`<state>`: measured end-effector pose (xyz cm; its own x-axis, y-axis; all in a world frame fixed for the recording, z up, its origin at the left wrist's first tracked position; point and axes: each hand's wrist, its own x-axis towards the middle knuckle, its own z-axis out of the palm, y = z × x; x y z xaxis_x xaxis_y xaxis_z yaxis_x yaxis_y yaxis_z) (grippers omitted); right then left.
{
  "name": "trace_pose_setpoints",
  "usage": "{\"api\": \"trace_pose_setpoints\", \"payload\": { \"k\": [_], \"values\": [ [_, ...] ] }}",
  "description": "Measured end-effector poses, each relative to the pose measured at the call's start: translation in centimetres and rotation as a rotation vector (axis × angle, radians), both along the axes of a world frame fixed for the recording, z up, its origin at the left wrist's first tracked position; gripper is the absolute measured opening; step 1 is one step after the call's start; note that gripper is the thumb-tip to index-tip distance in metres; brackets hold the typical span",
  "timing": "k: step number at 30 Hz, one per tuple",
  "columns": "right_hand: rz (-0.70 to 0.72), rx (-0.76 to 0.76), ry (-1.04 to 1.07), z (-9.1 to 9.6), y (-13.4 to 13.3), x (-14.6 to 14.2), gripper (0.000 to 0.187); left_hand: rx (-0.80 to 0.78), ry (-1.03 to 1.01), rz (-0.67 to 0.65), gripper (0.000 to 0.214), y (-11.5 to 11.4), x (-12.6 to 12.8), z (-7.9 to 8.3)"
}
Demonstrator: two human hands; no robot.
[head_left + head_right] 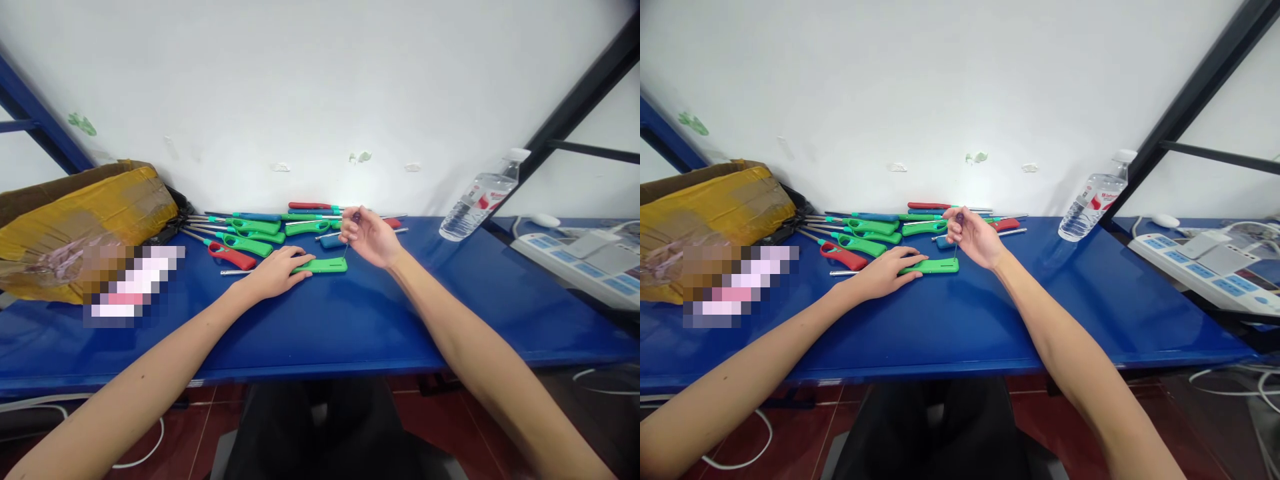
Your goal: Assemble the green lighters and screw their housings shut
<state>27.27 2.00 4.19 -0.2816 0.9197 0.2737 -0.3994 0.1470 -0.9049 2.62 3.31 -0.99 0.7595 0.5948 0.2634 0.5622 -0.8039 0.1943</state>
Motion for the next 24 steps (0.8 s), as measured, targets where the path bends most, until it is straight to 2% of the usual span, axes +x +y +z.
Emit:
{"api": "trace_pose_setpoints", "payload": {
  "k": [7, 11, 13, 18, 24],
  "values": [
    [-0.165, 0.149, -0.107, -0.5, 0.9, 1.4, 0.038, -0.010, 0.030, 0.008, 0.045, -0.2, 0.1, 0.4],
    [-0.317, 0.173, -0.155, -0.7, 1.1, 1.4, 0.040, -0.003, 0.032, 0.009, 0.045, -0.2, 0.1, 0.3],
    [-0.342, 0.169, -0.134, -0.7, 0.9, 0.9, 0.041, -0.002, 0.037, 0.008, 0.045, -0.2, 0.1, 0.3],
    [-0.199, 0.049, 0.029, -0.3, 0.2, -0.6, 0.050, 0.004, 0.031, 0.005, 0.045, -0.2, 0.0, 0.3],
    [-0.063, -0.003, 0.015, -0.1, 0.0, -0.5, 0.039, 0.000, 0.006, 0.002, 0.045, -0.1, 0.0, 0.1]
  ]
}}
